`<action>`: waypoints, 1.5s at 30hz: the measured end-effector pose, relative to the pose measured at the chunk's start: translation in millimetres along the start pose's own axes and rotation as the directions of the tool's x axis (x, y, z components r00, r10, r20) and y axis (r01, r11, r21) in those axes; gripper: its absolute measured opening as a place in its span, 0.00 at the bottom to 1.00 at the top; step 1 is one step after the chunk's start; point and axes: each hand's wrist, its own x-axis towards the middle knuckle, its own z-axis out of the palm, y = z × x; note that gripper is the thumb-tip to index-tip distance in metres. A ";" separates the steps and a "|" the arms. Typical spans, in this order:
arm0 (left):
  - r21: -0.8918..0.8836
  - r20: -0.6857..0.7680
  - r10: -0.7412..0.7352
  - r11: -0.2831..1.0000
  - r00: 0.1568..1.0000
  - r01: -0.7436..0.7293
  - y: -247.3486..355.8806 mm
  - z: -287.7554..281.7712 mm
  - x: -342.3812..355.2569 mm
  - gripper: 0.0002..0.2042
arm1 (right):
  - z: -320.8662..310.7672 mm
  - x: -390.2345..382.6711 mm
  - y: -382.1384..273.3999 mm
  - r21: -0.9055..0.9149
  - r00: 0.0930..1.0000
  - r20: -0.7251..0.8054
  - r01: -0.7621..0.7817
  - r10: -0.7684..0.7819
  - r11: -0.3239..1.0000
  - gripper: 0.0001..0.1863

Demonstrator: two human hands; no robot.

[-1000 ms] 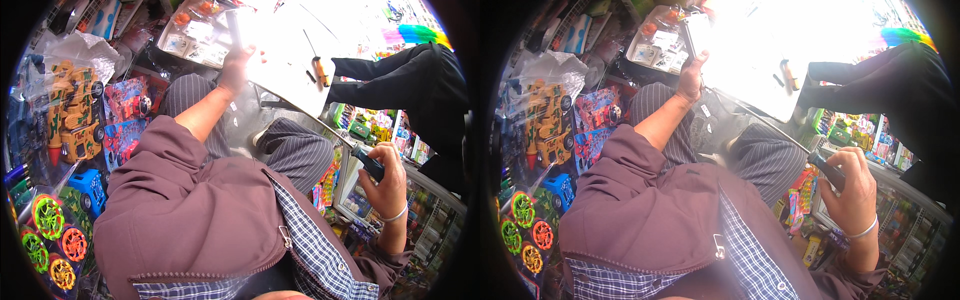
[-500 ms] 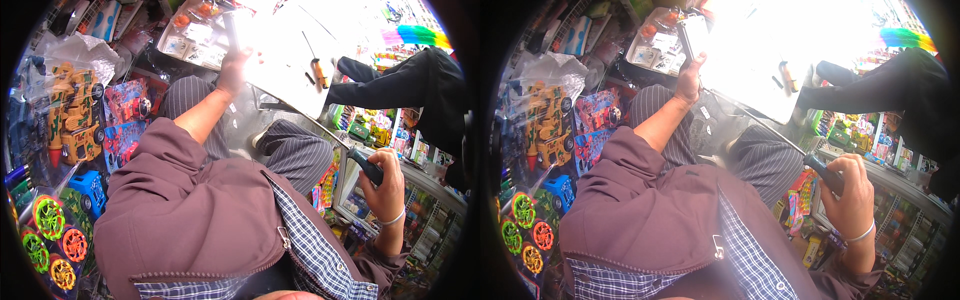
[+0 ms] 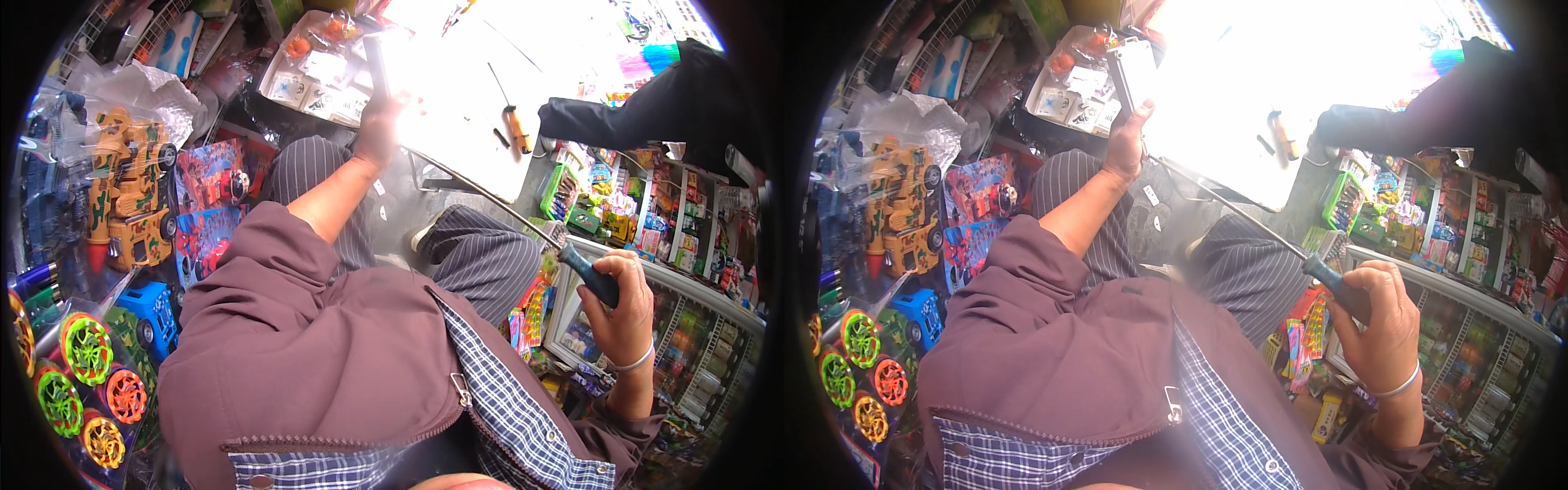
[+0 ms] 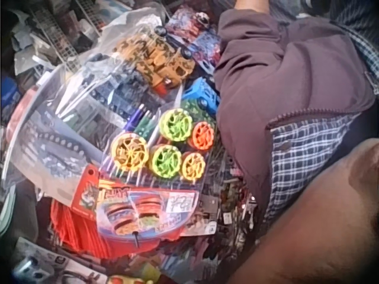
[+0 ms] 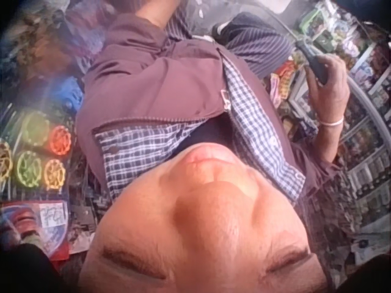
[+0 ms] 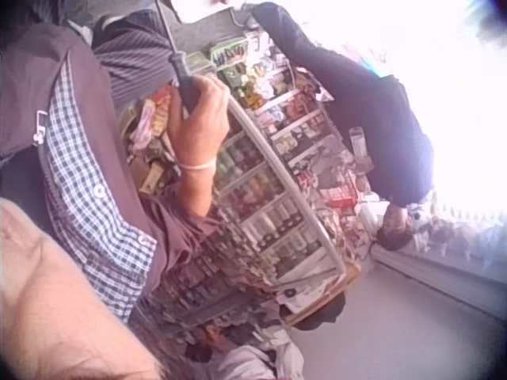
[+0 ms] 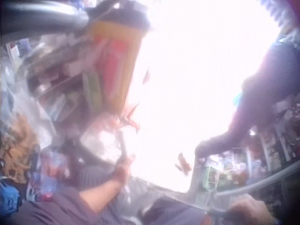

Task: The person disassembles a white power strip using a screwdriver, removes the cover, and manipulates internal components. They then reassemble the power strip, tighten the screws, and plug it into a wall socket to test it.

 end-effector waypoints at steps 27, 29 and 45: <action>0.116 0.169 0.004 0.993 0.986 -0.024 -37.7 -18.2 12.0 0.25 | 24.1 -39.3 47.9 0.066 1.000 -0.031 0.001 0.001 0.998 0.19; 0.116 0.155 0.023 0.992 0.988 -0.041 -37.8 -16.4 9.8 0.25 | 25.9 -45.1 52.5 0.020 0.995 -0.080 0.059 -0.057 0.998 0.16; 0.102 0.114 0.096 0.989 0.989 -0.108 -40.3 -13.3 -1.3 0.21 | 43.7 -52.3 78.4 0.358 0.989 0.080 -0.147 0.127 0.922 0.15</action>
